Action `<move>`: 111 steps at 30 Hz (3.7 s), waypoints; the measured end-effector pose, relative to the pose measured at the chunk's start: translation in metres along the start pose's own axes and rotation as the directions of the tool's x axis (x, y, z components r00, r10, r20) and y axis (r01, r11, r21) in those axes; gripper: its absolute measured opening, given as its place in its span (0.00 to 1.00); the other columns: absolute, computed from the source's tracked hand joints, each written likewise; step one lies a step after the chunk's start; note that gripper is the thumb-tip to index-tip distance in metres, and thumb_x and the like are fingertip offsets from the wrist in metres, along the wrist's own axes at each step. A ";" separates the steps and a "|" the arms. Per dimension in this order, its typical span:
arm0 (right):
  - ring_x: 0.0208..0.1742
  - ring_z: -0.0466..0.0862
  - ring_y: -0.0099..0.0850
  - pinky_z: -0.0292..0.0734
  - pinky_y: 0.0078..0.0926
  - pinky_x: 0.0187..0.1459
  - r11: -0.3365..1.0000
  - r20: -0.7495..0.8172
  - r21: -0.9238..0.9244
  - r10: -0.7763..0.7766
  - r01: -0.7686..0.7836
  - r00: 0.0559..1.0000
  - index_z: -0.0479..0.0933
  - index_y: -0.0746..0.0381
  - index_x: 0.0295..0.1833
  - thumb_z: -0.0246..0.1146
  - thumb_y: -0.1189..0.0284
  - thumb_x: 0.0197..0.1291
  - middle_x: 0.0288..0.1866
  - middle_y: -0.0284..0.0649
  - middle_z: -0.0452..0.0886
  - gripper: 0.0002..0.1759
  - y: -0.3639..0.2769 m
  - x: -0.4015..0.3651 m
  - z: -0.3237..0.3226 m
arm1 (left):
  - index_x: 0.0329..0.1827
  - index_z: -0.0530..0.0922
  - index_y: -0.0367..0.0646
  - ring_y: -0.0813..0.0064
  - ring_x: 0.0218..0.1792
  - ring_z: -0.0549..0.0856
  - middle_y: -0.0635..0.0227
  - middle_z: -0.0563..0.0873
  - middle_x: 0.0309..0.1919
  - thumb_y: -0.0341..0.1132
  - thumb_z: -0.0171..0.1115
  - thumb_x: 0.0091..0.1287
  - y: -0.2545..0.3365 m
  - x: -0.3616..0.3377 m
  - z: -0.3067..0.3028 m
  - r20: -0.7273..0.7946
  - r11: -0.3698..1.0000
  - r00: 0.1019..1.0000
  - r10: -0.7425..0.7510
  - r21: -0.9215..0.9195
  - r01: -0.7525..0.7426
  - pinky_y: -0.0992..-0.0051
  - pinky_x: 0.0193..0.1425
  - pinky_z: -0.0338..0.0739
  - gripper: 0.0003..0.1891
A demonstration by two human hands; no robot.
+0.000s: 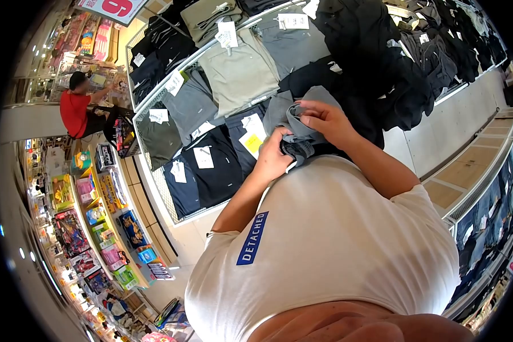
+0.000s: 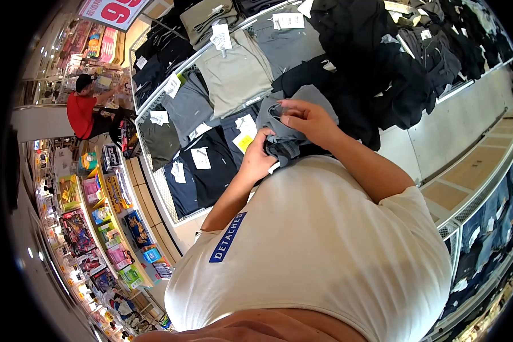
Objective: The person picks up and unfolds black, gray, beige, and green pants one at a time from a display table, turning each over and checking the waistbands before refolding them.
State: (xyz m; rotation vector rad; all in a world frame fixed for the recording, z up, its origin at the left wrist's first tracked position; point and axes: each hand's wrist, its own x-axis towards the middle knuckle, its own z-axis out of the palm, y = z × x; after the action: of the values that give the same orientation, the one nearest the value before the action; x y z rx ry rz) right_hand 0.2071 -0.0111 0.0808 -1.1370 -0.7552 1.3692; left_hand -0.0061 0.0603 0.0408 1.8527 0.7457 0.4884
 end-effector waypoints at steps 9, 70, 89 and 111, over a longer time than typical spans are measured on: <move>0.46 0.78 0.18 0.75 0.20 0.48 0.896 -0.034 -0.444 -0.012 -0.004 0.999 0.77 0.63 0.66 0.62 0.82 0.64 0.45 0.34 0.83 0.23 0.018 0.007 0.008 | 0.70 0.72 0.46 0.47 0.45 0.84 0.51 0.83 0.45 0.23 0.71 0.47 0.033 -0.004 -0.012 -0.121 0.974 0.986 0.110 0.209 -0.083 0.60 0.50 0.80 0.40; 0.40 0.80 0.19 0.73 0.21 0.44 0.972 -0.052 -0.096 -0.219 0.214 0.974 0.77 0.63 0.42 0.52 0.82 0.65 0.37 0.30 0.79 0.08 -0.018 0.013 -0.140 | 0.66 0.77 0.50 0.56 0.51 0.83 0.63 0.83 0.44 0.26 0.71 0.53 0.081 -0.016 0.067 -0.272 0.925 0.934 0.230 0.359 -0.123 0.64 0.57 0.77 0.32; 0.65 0.77 0.36 0.72 0.36 0.67 0.853 0.601 -0.452 0.077 0.259 0.795 0.63 0.65 0.73 0.77 0.73 0.51 0.66 0.46 0.76 0.45 -0.047 -0.055 -0.136 | 0.59 0.81 0.43 0.49 0.51 0.82 0.55 0.82 0.46 0.21 0.65 0.51 0.185 0.049 0.141 -0.350 0.952 0.917 0.194 0.294 -0.089 0.62 0.56 0.77 0.27; 0.64 0.76 0.39 0.67 0.36 0.70 0.806 0.722 -0.543 0.303 0.238 0.622 0.74 0.57 0.68 0.72 0.65 0.62 0.64 0.42 0.77 0.30 -0.054 -0.081 -0.157 | 0.45 0.82 0.45 0.51 0.46 0.84 0.58 0.83 0.42 0.20 0.69 0.38 0.178 0.036 0.160 -0.382 0.846 0.787 0.484 0.433 -0.311 0.61 0.50 0.80 0.26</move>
State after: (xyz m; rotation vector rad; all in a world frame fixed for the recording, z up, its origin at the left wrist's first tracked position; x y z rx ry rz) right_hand 0.3622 -0.1098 0.0958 -0.9581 -1.9525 1.7352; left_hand 0.1693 -0.0711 0.1439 2.2745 0.7900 1.1998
